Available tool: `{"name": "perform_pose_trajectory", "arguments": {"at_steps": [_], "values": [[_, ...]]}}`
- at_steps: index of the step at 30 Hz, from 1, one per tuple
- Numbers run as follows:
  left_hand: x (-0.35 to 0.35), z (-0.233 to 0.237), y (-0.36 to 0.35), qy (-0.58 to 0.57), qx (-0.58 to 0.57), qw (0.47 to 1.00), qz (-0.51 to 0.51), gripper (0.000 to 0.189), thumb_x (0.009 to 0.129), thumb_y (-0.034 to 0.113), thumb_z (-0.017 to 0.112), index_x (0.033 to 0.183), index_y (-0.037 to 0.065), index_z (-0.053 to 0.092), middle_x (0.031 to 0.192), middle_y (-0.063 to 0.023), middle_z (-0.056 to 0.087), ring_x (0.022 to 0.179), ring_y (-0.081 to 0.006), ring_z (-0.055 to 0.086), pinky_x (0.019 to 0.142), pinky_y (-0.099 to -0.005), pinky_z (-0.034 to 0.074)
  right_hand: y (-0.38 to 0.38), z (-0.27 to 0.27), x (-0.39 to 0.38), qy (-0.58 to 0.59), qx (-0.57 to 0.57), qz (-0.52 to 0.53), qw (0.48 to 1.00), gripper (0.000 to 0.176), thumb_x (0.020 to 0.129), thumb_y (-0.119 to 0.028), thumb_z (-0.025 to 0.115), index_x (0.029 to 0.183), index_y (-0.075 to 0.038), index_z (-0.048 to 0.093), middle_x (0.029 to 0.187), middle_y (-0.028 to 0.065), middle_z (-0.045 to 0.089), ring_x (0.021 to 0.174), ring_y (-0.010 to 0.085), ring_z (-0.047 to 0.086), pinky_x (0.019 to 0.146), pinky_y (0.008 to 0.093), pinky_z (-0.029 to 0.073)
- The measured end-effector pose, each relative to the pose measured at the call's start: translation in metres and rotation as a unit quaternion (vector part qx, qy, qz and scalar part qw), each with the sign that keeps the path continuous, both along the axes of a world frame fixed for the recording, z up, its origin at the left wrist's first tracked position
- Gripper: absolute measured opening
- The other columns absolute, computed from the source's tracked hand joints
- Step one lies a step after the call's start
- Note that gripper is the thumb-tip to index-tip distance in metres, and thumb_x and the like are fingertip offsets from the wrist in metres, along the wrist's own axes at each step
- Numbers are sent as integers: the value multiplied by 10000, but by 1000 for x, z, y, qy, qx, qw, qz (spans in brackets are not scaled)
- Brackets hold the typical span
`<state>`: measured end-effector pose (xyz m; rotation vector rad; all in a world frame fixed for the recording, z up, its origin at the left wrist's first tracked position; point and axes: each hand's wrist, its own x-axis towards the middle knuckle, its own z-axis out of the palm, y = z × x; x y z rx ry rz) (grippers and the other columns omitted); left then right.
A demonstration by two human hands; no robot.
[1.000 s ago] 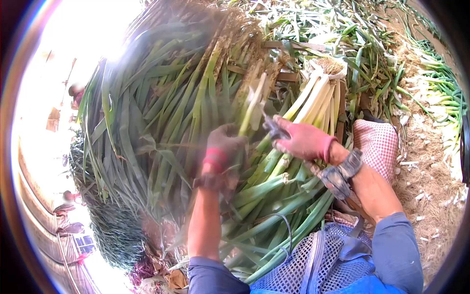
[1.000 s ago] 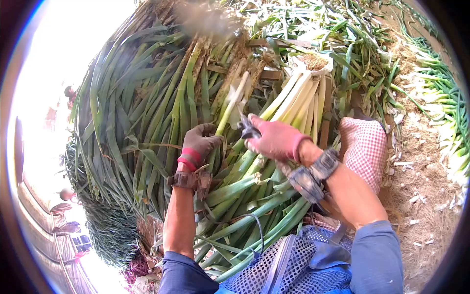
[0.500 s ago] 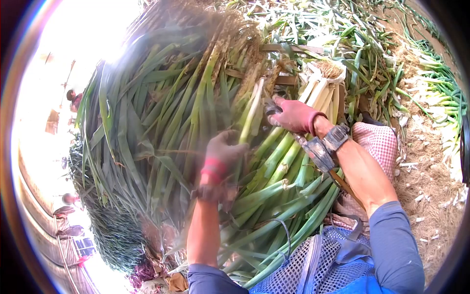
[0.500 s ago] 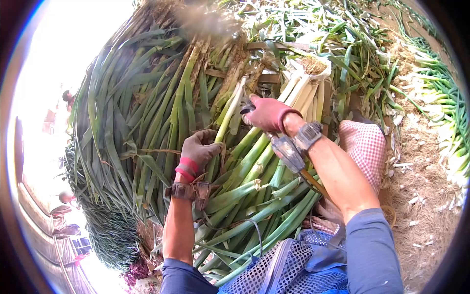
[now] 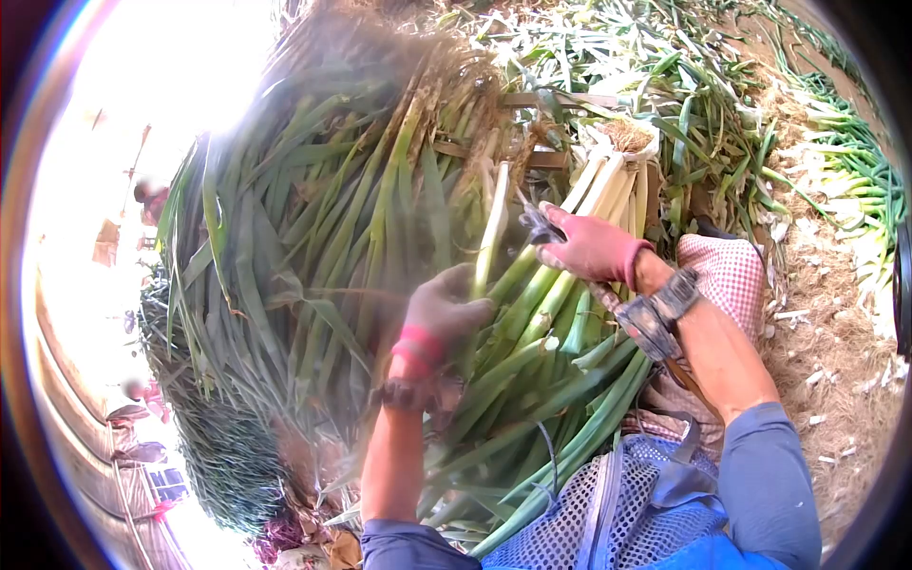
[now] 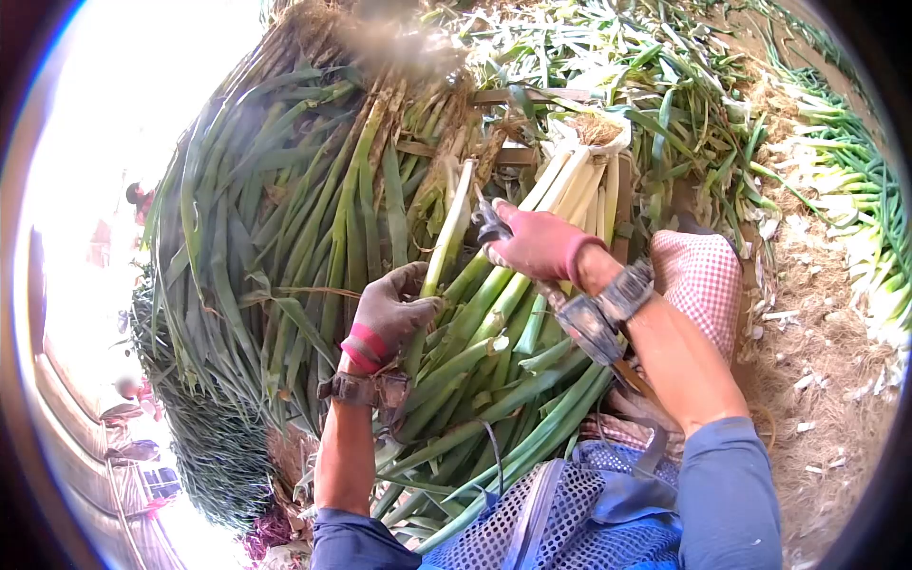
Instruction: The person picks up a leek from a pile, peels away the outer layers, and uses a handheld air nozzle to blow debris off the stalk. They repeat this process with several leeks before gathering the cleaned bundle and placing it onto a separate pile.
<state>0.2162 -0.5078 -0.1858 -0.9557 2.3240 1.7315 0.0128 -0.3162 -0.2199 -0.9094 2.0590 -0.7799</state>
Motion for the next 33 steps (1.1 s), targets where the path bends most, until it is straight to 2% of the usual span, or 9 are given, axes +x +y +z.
{"name": "perform_pose_trajectory", "arguments": {"at_steps": [6, 13, 15, 19, 23, 25, 26, 31, 33], "values": [[1, -11, 1, -5, -41, 999, -15, 531, 888, 43, 794, 1387, -63, 647, 1102, -52, 749, 899, -74, 661, 807, -246, 555, -38, -5, -18, 3, 32, 9, 999, 810, 961, -405, 658, 1600, 19, 399, 1326, 292, 694, 1194, 420, 689, 1050, 445, 523], [-7, -11, 3, -50, -60, 997, -25, 581, 872, 54, 797, 1415, -65, 630, 1082, -48, 744, 876, -81, 660, 813, -243, 557, -28, 11, -9, -16, 31, -4, 999, 832, 958, -410, 667, 1625, -6, 380, 1358, 297, 679, 1224, 413, 682, 1074, 432, 516], [-7, -15, 1, -30, -19, 999, -32, 622, 859, 71, 815, 1430, -72, 614, 1076, -57, 746, 877, -88, 666, 815, -248, 565, -20, 6, -6, -20, 7, 8, 1000, 863, 962, -434, 661, 1649, -17, 347, 1361, 304, 676, 1217, 417, 687, 1076, 431, 518], [-7, -12, 3, -44, -27, 998, -45, 643, 853, 72, 822, 1439, -76, 603, 1082, -63, 750, 877, -94, 672, 805, -256, 570, 0, 4, 4, -1, 18, 36, 999, 906, 963, -474, 658, 1674, -37, 306, 1324, 288, 700, 1166, 384, 714, 1046, 426, 531], [-5, -18, 5, -50, -25, 996, -69, 676, 843, 80, 839, 1450, -84, 591, 1117, -75, 755, 907, -104, 688, 831, -255, 577, 25, -1, 10, -52, -25, 71, 996, 828, 963, -424, 660, 1638, -32, 385, 1225, 257, 741, 1083, 374, 731, 1005, 420, 540], [-1, -22, 10, -40, 3, 997, -59, 689, 839, 83, 844, 1456, -86, 586, 1131, -79, 757, 919, -107, 693, 843, -252, 579, 35, 37, 9, -85, 56, 58, 993, 813, 970, -424, 663, 1625, -21, 399, 1162, 248, 755, 1026, 374, 741, 952, 429, 553], [1, -27, 11, -32, -4, 997, -66, 711, 837, 84, 849, 1468, -91, 573, 1152, -90, 755, 942, -114, 697, 864, -258, 581, 39, 23, 5, 0, 37, 38, 999, 799, 972, -421, 665, 1621, -31, 407, 1092, 242, 760, 976, 378, 744, 910, 441, 558], [0, -5, 34, -58, 35, 993, -98, 775, 832, 85, 847, 1506, -119, 523, 1271, -138, 730, 1087, -160, 695, 972, -296, 564, 40, 19, 4, -8, 30, 81, 996, 785, 969, -414, 660, 1624, -62, 412, 1062, 240, 757, 963, 384, 741, 912, 450, 561], [4, -15, 40, -29, -23, 992, -119, 797, 812, 126, 855, 1506, -102, 534, 1296, -146, 730, 1129, -162, 689, 1020, -299, 544, 36, 29, 4, 9, 65, 64, 996, 769, 973, -405, 645, 1630, -81, 411, 1042, 230, 760, 933, 374, 745, 894, 456, 575]]}}
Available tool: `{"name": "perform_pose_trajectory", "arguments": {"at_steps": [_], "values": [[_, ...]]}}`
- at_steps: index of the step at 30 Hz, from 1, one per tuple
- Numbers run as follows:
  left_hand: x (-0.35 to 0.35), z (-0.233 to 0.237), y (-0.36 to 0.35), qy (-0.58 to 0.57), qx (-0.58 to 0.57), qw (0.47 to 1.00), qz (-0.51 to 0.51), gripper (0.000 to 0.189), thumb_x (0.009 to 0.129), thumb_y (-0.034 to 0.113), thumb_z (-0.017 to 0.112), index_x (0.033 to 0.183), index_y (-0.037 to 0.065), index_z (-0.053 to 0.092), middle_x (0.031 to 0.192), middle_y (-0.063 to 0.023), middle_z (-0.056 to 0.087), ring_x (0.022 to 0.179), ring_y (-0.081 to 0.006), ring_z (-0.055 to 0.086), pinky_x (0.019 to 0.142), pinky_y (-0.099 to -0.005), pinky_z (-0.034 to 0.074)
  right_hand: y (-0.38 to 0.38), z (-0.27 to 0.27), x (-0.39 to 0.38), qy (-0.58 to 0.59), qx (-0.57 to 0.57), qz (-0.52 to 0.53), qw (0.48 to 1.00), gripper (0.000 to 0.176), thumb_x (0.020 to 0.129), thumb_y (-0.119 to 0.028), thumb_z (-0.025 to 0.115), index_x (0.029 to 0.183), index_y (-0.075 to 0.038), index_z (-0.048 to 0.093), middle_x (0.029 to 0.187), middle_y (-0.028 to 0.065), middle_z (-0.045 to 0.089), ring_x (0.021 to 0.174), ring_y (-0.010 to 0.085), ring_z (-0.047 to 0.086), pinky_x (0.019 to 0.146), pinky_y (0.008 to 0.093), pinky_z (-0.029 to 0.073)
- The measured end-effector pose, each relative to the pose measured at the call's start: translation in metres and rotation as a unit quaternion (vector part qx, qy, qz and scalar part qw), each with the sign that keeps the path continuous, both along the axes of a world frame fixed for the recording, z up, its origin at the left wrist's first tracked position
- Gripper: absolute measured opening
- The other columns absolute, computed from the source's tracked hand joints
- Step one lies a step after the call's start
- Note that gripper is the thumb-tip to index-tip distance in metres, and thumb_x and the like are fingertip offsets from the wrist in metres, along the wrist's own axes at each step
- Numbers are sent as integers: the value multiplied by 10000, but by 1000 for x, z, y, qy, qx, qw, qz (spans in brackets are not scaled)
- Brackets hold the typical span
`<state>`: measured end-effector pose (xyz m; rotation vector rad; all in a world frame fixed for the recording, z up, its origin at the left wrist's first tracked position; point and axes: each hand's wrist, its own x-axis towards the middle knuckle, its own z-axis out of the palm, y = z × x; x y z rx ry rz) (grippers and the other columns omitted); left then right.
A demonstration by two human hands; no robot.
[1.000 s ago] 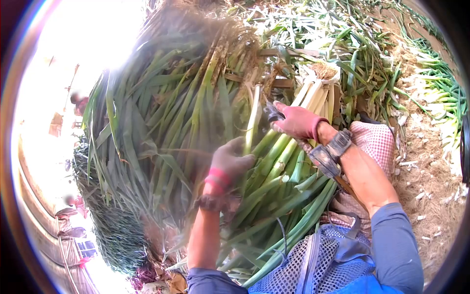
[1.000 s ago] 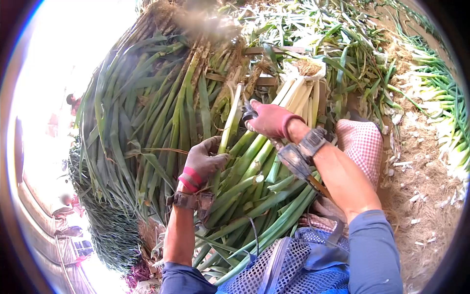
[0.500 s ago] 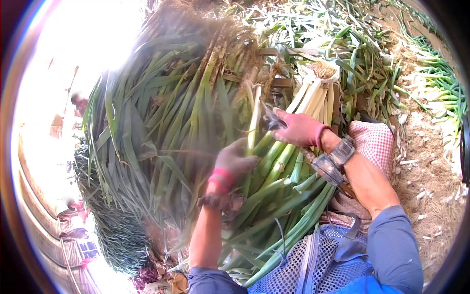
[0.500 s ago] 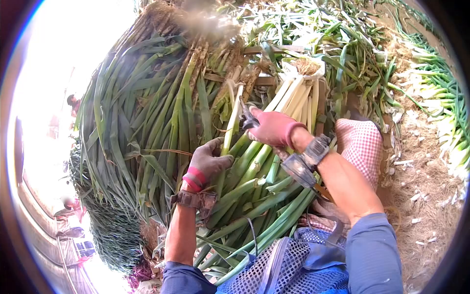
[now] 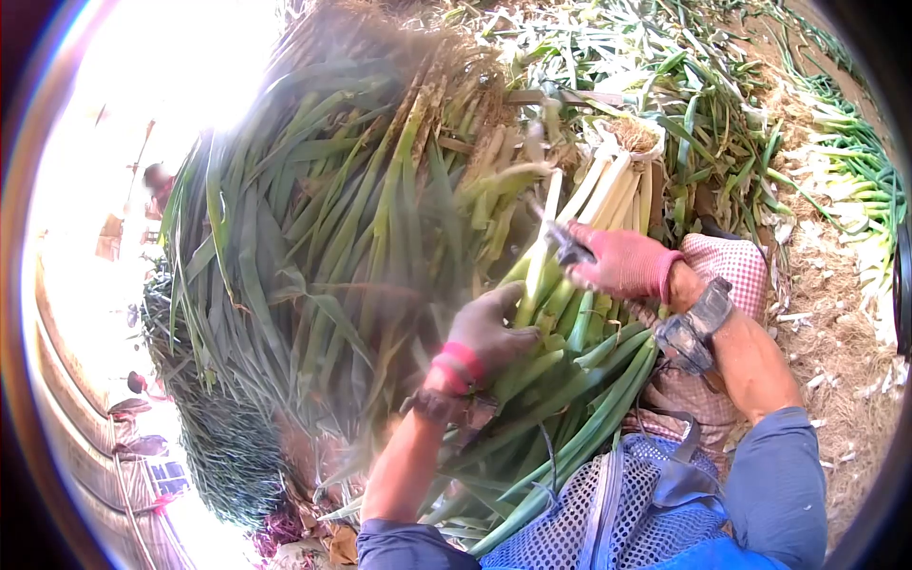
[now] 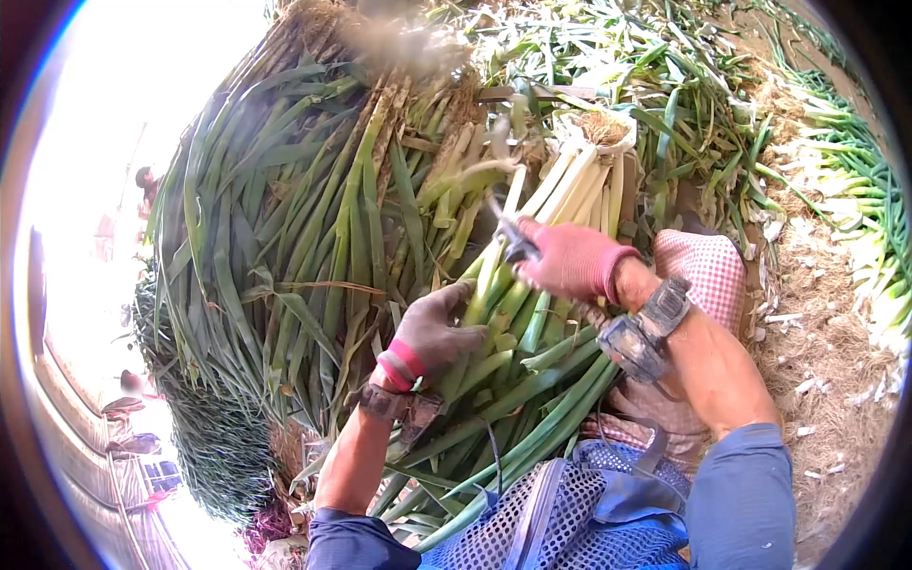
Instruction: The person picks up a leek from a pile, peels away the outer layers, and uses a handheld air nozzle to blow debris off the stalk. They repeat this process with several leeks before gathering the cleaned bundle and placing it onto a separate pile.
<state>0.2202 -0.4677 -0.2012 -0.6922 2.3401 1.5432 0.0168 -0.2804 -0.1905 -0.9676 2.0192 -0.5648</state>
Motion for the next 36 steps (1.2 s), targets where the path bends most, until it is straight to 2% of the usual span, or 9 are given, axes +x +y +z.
{"name": "perform_pose_trajectory", "arguments": {"at_steps": [5, 8, 12, 22, 25, 32, 34, 35, 36], "values": [[-1, 21, 19, 2, -132, 988, -75, 854, 771, 283, 883, 1494, -47, 573, 1338, -193, 716, 1186, -223, 704, 1045, -345, 536, 17, -6, -9, 13, -19, -15, 1000, 806, 990, -413, 638, 1633, -7, 371, 967, 262, 740, 870, 404, 729, 840, 473, 564], [0, 17, 20, 23, -171, 978, -115, 871, 767, 354, 891, 1482, -39, 585, 1274, -226, 726, 1163, -300, 718, 1013, -382, 550, 34, -21, -1, 18, -31, -24, 999, 825, 969, -433, 645, 1626, -7, 384, 1121, 299, 734, 1009, 419, 737, 916, 465, 559], [-8, 2, -8, -45, -65, 990, -115, 680, 834, 215, 865, 1451, 38, 639, 1077, -61, 784, 909, -115, 703, 884, -319, 577, 46, -13, -6, 37, 20, -81, 996, 837, 969, -432, 644, 1626, 10, 372, 1141, 330, 717, 1041, 444, 721, 939, 472, 552], [-82, -18, -36, -74, -148, 976, -139, 450, 756, 214, 986, 1080, 32, 731, 892, -4, 697, 852, -150, 681, 734, -318, 579, 54, -23, -3, 24, -53, -106, 993, 856, 965, -418, 636, 1626, 46, 352, 1148, 320, 724, 1015, 431, 727, 938, 461, 546], [-96, -28, -36, -111, -16, 990, -89, 371, 747, 177, 979, 935, 61, 682, 815, 34, 651, 748, -90, 608, 633, -291, 513, 41, -17, -6, 0, -19, -107, 994, 853, 965, -436, 634, 1634, 15, 358, 1158, 303, 732, 1023, 437, 724, 946, 459, 549], [-102, -35, -33, -118, -128, 975, -137, 471, 704, 243, 1006, 980, 36, 686, 878, -3, 663, 802, -123, 607, 746, -307, 534, 46, -46, -20, 17, -38, -102, 994, 865, 969, -432, 645, 1652, -9, 325, 1151, 294, 741, 1041, 450, 724, 953, 471, 552], [-101, -36, -33, -101, -188, 970, -114, 558, 685, 284, 1022, 1029, 16, 674, 958, -32, 666, 864, -157, 609, 797, -341, 538, 63, -30, -25, -91, 2, -181, 979, 836, 996, -404, 678, 1638, 12, 341, 1214, 276, 732, 1045, 393, 736, 927, 466, 551], [-102, -41, -39, -114, -171, 972, -112, 772, 692, 304, 1026, 1274, -24, 640, 1138, -95, 701, 1008, -184, 649, 896, -352, 552, 74, -39, -26, 6, -64, -162, 985, 828, 1007, -372, 673, 1645, 25, 323, 1299, 262, 719, 1123, 375, 730, 996, 439, 547], [-103, -48, -39, -112, -171, 972, -117, 772, 692, 304, 1026, 1274, -24, 640, 1138, -95, 701, 1008, -184, 649, 896, -352, 552, 83, -44, -27, 8, -64, -167, 984, 828, 1007, -372, 673, 1645, 25, 323, 1299, 262, 719, 1123, 375, 730, 996, 439, 547]]}}
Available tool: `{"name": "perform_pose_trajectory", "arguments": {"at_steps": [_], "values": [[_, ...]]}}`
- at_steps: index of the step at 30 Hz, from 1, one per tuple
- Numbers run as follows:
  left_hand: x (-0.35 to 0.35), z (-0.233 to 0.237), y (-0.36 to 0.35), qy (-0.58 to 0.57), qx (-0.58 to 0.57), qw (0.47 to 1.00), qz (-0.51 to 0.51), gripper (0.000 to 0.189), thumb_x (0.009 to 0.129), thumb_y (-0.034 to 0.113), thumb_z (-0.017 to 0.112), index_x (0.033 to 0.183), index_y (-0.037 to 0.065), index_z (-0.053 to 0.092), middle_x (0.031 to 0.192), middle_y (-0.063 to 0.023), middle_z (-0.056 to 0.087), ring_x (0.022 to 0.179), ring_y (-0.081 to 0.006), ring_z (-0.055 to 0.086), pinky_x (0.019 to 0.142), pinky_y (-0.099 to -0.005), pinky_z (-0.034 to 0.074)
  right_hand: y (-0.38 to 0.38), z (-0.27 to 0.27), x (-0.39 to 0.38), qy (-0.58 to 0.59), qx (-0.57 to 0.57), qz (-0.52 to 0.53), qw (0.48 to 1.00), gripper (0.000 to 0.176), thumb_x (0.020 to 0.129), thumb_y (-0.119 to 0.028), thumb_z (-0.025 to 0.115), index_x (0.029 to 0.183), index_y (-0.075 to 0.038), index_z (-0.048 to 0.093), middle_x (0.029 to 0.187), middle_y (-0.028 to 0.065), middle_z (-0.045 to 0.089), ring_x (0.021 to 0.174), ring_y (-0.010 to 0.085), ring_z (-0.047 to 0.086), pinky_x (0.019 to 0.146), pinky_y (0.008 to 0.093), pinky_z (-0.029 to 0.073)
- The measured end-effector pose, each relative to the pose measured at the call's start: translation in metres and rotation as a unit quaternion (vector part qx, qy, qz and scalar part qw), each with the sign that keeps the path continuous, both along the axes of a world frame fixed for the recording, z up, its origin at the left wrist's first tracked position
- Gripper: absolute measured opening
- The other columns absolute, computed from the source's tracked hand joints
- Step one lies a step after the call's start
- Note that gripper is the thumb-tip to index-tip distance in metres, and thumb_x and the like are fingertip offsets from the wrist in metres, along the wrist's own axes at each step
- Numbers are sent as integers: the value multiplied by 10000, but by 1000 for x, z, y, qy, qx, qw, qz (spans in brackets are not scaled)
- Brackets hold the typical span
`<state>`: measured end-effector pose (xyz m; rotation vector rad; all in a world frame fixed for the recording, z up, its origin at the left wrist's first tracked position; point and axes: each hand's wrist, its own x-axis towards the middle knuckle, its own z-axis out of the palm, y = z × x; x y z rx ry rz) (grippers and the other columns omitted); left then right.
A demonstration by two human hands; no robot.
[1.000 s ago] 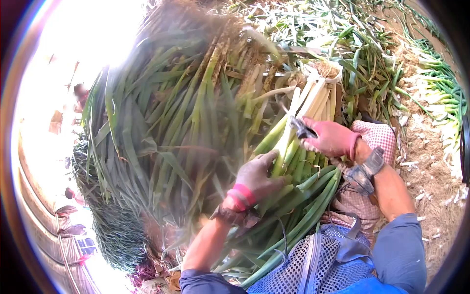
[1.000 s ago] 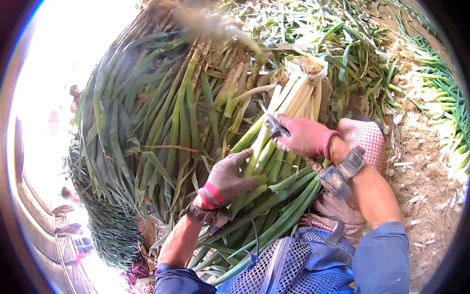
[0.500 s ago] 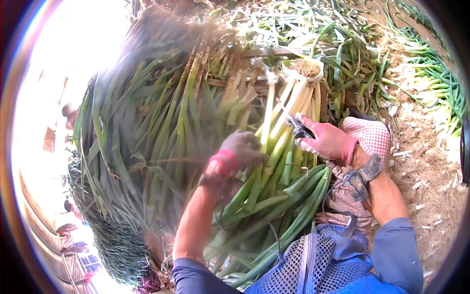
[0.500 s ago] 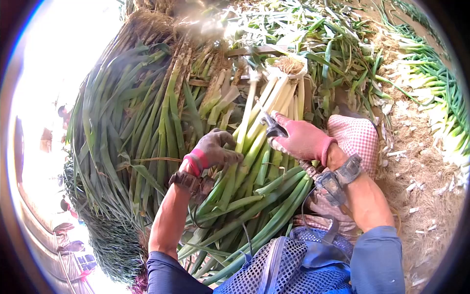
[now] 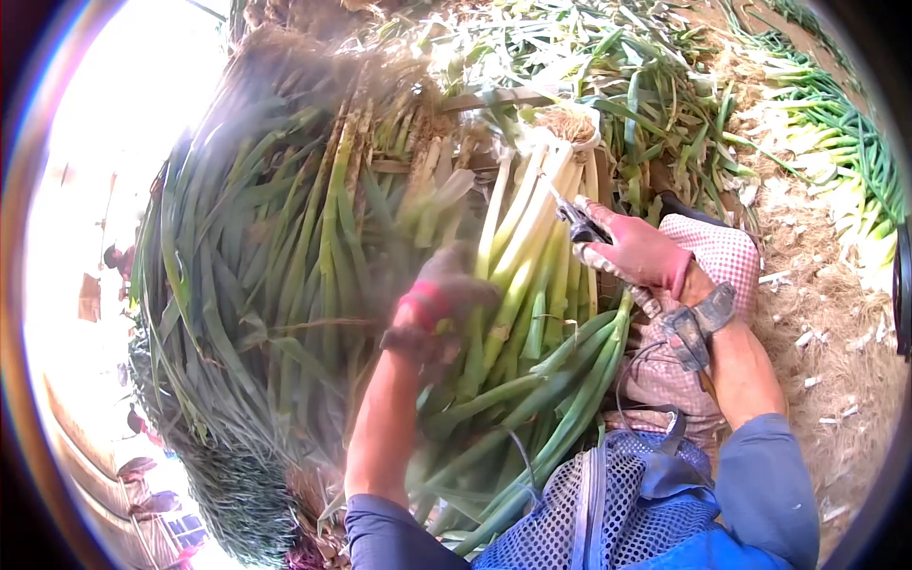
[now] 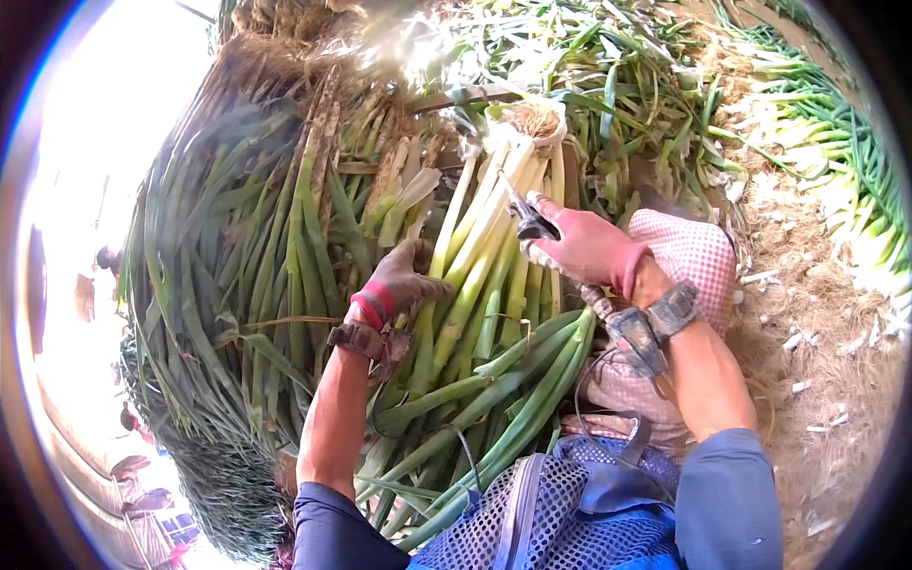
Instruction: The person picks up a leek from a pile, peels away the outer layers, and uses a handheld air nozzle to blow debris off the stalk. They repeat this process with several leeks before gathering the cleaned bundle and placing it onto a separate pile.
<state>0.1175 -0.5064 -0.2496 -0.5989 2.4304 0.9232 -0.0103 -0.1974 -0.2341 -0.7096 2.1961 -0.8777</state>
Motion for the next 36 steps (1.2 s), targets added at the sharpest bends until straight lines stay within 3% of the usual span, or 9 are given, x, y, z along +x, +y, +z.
{"name": "perform_pose_trajectory", "arguments": {"at_steps": [4, 7, 14, 18, 21, 24, 28, 30, 36], "values": [[-4, -12, 16, 56, 215, 975, 27, 1318, 719, 414, 1016, 1656, -87, 237, 1541, -244, 556, 1415, -282, 543, 1195, -352, 416, 29, 2, 9, 64, -80, 25, 994, 749, 1049, -287, 633, 1663, -9, 305, 1484, 286, 605, 1333, 387, 637, 1151, 380, 464], [-9, 19, 43, 63, 197, 978, -5, 1359, 744, 545, 970, 1654, -111, 204, 1639, -300, 422, 1546, -322, 403, 1266, -368, 314, 60, -11, 1, 97, 16, -103, 990, 811, 1010, -425, 635, 1649, -23, 340, 1133, 306, 740, 1018, 455, 729, 902, 485, 563], [-17, 19, 63, -37, -62, 993, -89, 1407, 740, 583, 957, 1658, -108, 144, 1613, -378, 412, 1526, -418, 432, 1259, -406, 344, 119, -57, -9, 82, 274, -106, 952, 926, 962, -516, 638, 1683, -55, 287, 1217, 297, 731, 1115, 433, 718, 991, 478, 544], [-12, 3, 49, -16, 25, 997, -71, 1360, 779, 551, 943, 1650, -129, 149, 1619, -371, 411, 1531, -395, 426, 1267, -397, 327, 120, -80, 6, 34, 353, -88, 931, 868, 961, -446, 617, 1674, -60, 309, 1299, 295, 709, 1208, 431, 696, 1061, 474, 536], [-11, -10, 49, 23, -49, 993, -101, 1330, 783, 475, 964, 1642, -145, 160, 1604, -356, 437, 1510, -373, 453, 1256, -378, 341, 135, -130, 10, -31, 418, 26, 908, 543, 961, -379, 600, 1365, -32, 709, 1367, 256, 694, 1282, 416, 668, 1089, 468, 530], [-10, -17, 46, 26, -37, 995, -90, 1303, 799, 390, 972, 1646, -144, 138, 1593, -333, 459, 1459, -324, 510, 1219, -359, 393, 139, -143, 24, -29, 451, 8, 892, 450, 938, -307, 576, 1231, -29, 775, 1335, 249, 703, 1251, 383, 697, 1032, 469, 556], [-9, -30, 38, 29, -17, 997, -75, 1277, 816, 282, 972, 1656, -133, 104, 1574, -298, 489, 1371, -252, 575, 1153, -326, 463, 132, -178, 14, -35, 260, -188, 946, 503, 945, -366, 579, 1239, 10, 740, 1321, 293, 686, 1234, 448, 670, 1045, 483, 536], [-10, -22, 40, -35, 35, 998, -35, 1287, 816, 296, 969, 1660, -126, 93, 1601, -305, 460, 1433, -266, 525, 1197, -340, 416, 134, -258, -2, 24, 215, -19, 976, 639, 986, -560, 569, 1217, 7, 752, 1229, 349, 704, 1204, 474, 678, 1048, 499, 520], [-8, -27, 39, 43, -6, 995, -89, 1363, 760, 492, 940, 1686, -63, 107, 1627, -350, 418, 1519, -388, 455, 1231, -393, 379, 85, -275, 28, -195, 56, -270, 941, 606, 978, -545, 620, 1196, 4, 755, 1218, 310, 730, 1152, 400, 718, 981, 434, 544]]}}
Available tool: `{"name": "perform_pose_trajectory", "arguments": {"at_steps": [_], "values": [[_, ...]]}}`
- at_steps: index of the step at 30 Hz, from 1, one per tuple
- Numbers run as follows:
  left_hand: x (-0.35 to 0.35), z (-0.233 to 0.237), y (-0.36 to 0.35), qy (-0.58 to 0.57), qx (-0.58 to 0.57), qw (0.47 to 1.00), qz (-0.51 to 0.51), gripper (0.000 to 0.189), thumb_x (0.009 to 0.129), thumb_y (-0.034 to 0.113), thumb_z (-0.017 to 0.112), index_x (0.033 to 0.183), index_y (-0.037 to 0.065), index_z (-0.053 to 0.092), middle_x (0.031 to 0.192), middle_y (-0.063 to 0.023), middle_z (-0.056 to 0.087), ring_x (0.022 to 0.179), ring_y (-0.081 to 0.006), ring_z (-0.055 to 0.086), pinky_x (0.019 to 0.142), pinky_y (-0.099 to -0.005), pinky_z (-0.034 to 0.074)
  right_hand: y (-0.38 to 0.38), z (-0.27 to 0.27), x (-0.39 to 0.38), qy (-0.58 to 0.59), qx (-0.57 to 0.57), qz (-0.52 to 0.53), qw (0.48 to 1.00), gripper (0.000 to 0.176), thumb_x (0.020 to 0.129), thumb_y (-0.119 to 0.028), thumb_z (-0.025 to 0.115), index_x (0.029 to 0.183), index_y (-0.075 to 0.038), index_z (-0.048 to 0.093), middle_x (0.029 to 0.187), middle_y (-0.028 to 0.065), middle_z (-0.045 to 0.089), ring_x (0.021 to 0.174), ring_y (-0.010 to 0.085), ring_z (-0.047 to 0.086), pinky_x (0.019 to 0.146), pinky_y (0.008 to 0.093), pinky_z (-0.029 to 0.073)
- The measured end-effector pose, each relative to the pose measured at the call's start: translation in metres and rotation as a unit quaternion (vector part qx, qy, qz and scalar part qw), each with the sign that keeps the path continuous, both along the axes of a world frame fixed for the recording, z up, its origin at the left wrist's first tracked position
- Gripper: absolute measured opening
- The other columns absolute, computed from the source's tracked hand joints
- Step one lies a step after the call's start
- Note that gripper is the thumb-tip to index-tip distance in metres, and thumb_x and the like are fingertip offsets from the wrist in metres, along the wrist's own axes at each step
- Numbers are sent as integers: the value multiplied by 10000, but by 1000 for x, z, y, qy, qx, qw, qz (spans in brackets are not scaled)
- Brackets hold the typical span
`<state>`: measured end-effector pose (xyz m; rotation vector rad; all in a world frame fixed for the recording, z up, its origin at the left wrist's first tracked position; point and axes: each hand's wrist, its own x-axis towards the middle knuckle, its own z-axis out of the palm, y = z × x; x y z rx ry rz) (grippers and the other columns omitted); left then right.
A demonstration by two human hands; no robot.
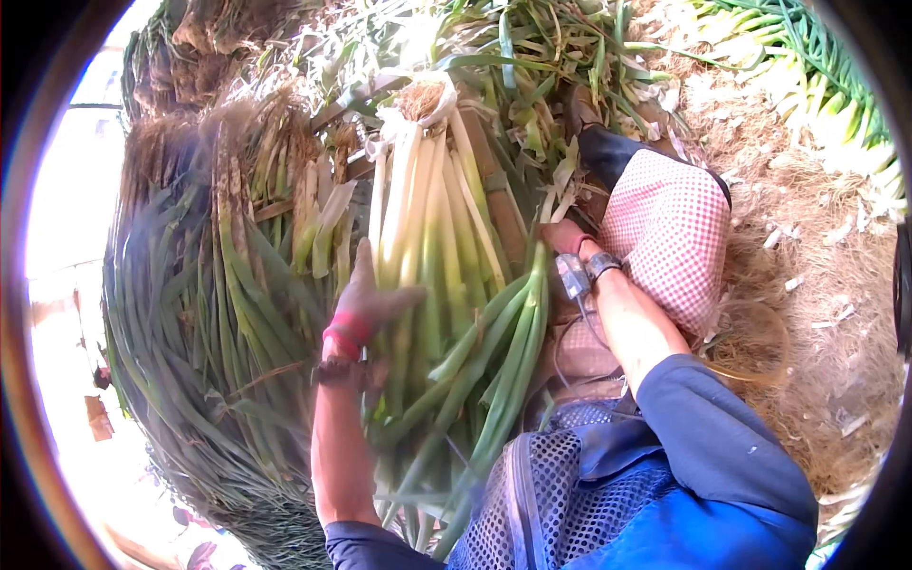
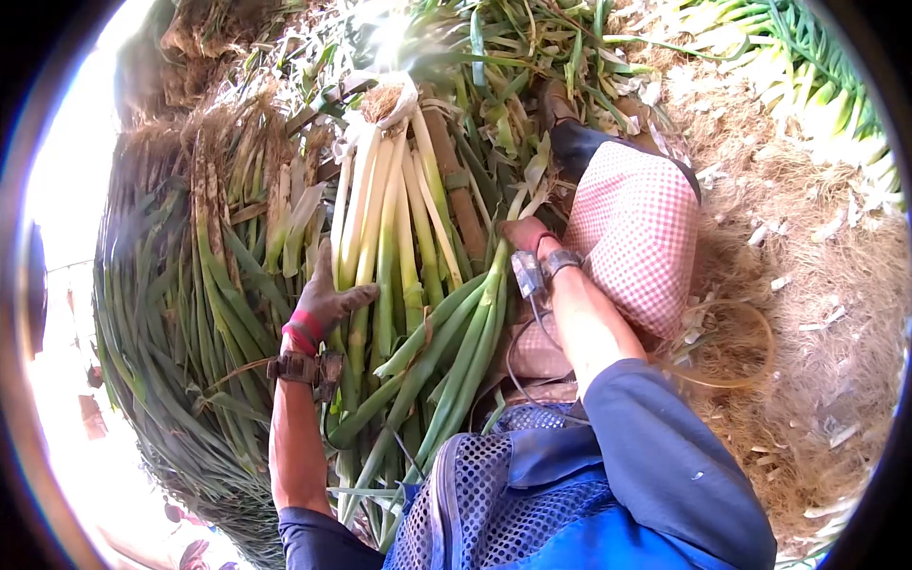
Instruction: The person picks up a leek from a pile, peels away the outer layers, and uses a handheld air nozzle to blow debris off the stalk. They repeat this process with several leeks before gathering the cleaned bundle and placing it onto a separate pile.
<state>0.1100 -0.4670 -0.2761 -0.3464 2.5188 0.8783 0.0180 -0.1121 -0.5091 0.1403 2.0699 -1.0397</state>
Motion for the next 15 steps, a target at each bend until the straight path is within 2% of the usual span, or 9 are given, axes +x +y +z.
{"name": "perform_pose_trajectory", "arguments": {"at_steps": [1, 3, 4, 6, 7, 12, 13, 14, 15], "values": [[1, -2, -1, -26, 37, 998, 40, 1334, 770, 445, 932, 1687, -57, 103, 1595, -340, 469, 1484, -385, 499, 1214, -397, 403, 1, 0, 2, -1, -3, -2, 1000, 606, 978, -545, 620, 1196, 4, 755, 1218, 310, 730, 1152, 400, 718, 981, 434, 544], [-4, -6, -3, -28, 31, 999, 32, 1327, 772, 436, 928, 1687, -57, 103, 1586, -338, 478, 1474, -381, 508, 1209, -397, 410, 3, 5, 4, 41, -30, -58, 997, 576, 917, -469, 710, 1134, 63, 752, 1107, 296, 758, 1023, 372, 755, 898, 430, 565], [-6, -6, -3, -30, 29, 999, 27, 1320, 774, 427, 924, 1687, -57, 102, 1577, -336, 487, 1464, -377, 517, 1203, -397, 417, 1, 12, 6, 40, -33, -60, 997, 576, 917, -469, 710, 1134, 63, 752, 1107, 296, 758, 1023, 372, 755, 898, 430, 565], [-7, -6, -5, -29, 27, 999, 20, 1306, 779, 408, 916, 1686, -57, 101, 1559, -332, 506, 1445, -370, 536, 1193, -397, 431, -4, 30, 4, 41, -87, -289, 952, 466, 849, -336, 825, 992, 103, 763, 905, 167, 777, 804, 226, 731, 754, 366, 574], [-5, -7, -7, -28, 26, 999, 18, 1299, 781, 399, 912, 1686, -57, 101, 1550, -330, 516, 1435, -366, 545, 1188, -397, 438, -6, 47, 0, 50, -169, -353, 919, 354, 826, -251, 855, 981, 56, 773, 864, 111, 768, 709, 189, 702, 680, 348, 562], [-3, -8, -12, -20, 65, 997, 28, 1170, 852, 354, 877, 1678, -46, 151, 1517, -293, 551, 1399, -325, 569, 1167, -377, 459, -9, 113, -16, 121, -280, -371, 877, 438, 807, -240, 864, 1083, 62, 710, 948, 139, 766, 803, 184, 707, 722, 344, 566], [-5, -5, -10, -25, 71, 997, 30, 1127, 875, 338, 866, 1675, -42, 169, 1510, -279, 560, 1391, -311, 575, 1160, -369, 464, -17, 166, -8, 139, -251, -335, 898, 430, 802, -249, 873, 1078, 31, 699, 947, 141, 763, 791, 192, 711, 739, 337, 586], [-8, -2, -9, -30, 78, 996, 29, 1084, 897, 322, 855, 1673, -37, 187, 1503, -265, 569, 1382, -297, 581, 1154, -361, 470, -30, 184, 1, 113, -320, -326, 882, 490, 808, -286, 872, 1130, 25, 672, 907, 68, 716, 764, 139, 663, 718, 280, 552], [-10, 3, -7, -37, 87, 995, 28, 1041, 920, 306, 844, 1670, -33, 205, 1497, -251, 577, 1373, -282, 587, 1148, -353, 475, -40, 210, 11, 99, -329, -269, 900, 533, 844, -301, 852, 1183, 45, 629, 945, 99, 722, 795, 152, 678, 720, 289, 571]]}}
